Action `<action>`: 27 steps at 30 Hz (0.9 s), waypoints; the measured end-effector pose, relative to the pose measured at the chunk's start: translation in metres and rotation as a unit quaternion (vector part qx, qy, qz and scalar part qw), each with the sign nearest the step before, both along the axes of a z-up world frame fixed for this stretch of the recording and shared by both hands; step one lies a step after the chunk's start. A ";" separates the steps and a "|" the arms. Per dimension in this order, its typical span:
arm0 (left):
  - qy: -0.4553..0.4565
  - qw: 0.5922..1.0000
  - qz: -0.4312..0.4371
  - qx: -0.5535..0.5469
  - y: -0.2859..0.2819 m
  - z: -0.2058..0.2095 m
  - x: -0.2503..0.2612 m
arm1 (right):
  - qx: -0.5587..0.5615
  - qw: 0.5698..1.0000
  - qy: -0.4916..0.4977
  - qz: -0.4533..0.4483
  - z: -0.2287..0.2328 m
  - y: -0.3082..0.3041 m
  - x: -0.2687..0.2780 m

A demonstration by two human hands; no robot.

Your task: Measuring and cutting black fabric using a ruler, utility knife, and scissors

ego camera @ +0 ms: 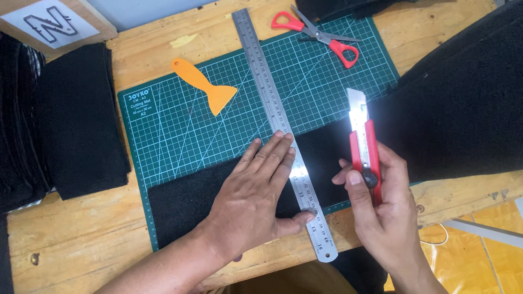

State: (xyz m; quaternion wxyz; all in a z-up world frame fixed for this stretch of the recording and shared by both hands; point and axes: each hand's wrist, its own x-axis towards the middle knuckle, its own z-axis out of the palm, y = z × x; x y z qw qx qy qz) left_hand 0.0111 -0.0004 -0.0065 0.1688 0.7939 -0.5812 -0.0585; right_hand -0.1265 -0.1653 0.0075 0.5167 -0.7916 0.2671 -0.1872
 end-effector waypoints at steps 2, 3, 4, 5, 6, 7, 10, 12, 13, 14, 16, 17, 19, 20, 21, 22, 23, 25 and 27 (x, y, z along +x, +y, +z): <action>-0.001 1.000 0.000 0.002 0.000 0.000 0.000 | 0.004 1.000 0.006 0.000 0.004 0.000 0.001; -0.002 1.000 0.001 0.006 0.000 0.000 0.000 | 0.010 1.000 0.012 0.001 0.006 0.001 0.002; -0.003 1.000 0.002 0.006 0.000 0.000 0.000 | 0.010 1.000 0.011 0.001 0.007 0.001 0.002; 0.001 1.000 0.002 0.006 0.000 -0.001 0.000 | 0.000 1.000 0.018 0.002 0.008 0.001 0.002; 0.004 1.000 0.003 0.006 0.000 -0.001 0.000 | -0.010 1.000 0.025 0.002 0.010 0.001 0.002; 0.004 1.000 0.003 0.006 0.000 -0.001 0.000 | -0.011 1.000 0.026 0.003 0.010 0.001 0.003; -0.007 1.000 0.007 -0.001 0.000 -0.003 -0.001 | -0.007 0.999 0.043 0.002 0.012 0.002 0.003; -0.002 1.000 0.006 0.015 0.000 -0.003 0.000 | -0.020 0.998 0.057 -0.005 0.012 0.002 0.003; -0.002 1.000 0.006 0.015 0.000 -0.002 0.000 | -0.020 0.998 0.058 -0.004 0.012 0.003 0.003; -0.005 1.000 0.007 0.013 0.001 -0.002 0.000 | -0.022 0.998 0.053 -0.001 0.012 0.003 0.003; -0.009 1.000 0.007 0.010 0.000 -0.002 -0.001 | -0.024 0.999 0.046 0.001 0.013 0.003 0.004; -0.009 1.000 0.008 0.003 0.000 -0.002 -0.001 | -0.021 0.999 0.047 0.004 0.014 0.003 0.004; -0.009 1.000 0.009 -0.005 0.000 -0.002 -0.001 | -0.018 0.999 0.047 0.007 0.015 0.003 0.004; -0.007 1.000 0.009 -0.005 0.000 -0.002 -0.001 | -0.022 0.998 0.056 0.004 0.017 0.004 0.004; -0.006 1.000 0.008 -0.005 0.000 -0.003 0.000 | -0.027 0.998 0.064 0.002 0.018 0.004 0.004; -0.007 1.000 0.008 -0.006 -0.001 -0.003 0.000 | -0.028 0.998 0.064 0.002 0.018 0.003 0.005; -0.009 1.000 0.008 -0.001 -0.001 -0.003 0.000 | -0.025 0.998 0.065 0.003 0.018 0.003 0.004; -0.013 1.000 0.009 0.003 -0.001 -0.004 0.000 | -0.023 0.998 0.065 0.005 0.021 0.005 0.004; -0.022 1.000 0.009 0.008 -0.001 -0.005 0.000 | -0.056 0.995 0.076 0.018 0.028 0.007 0.002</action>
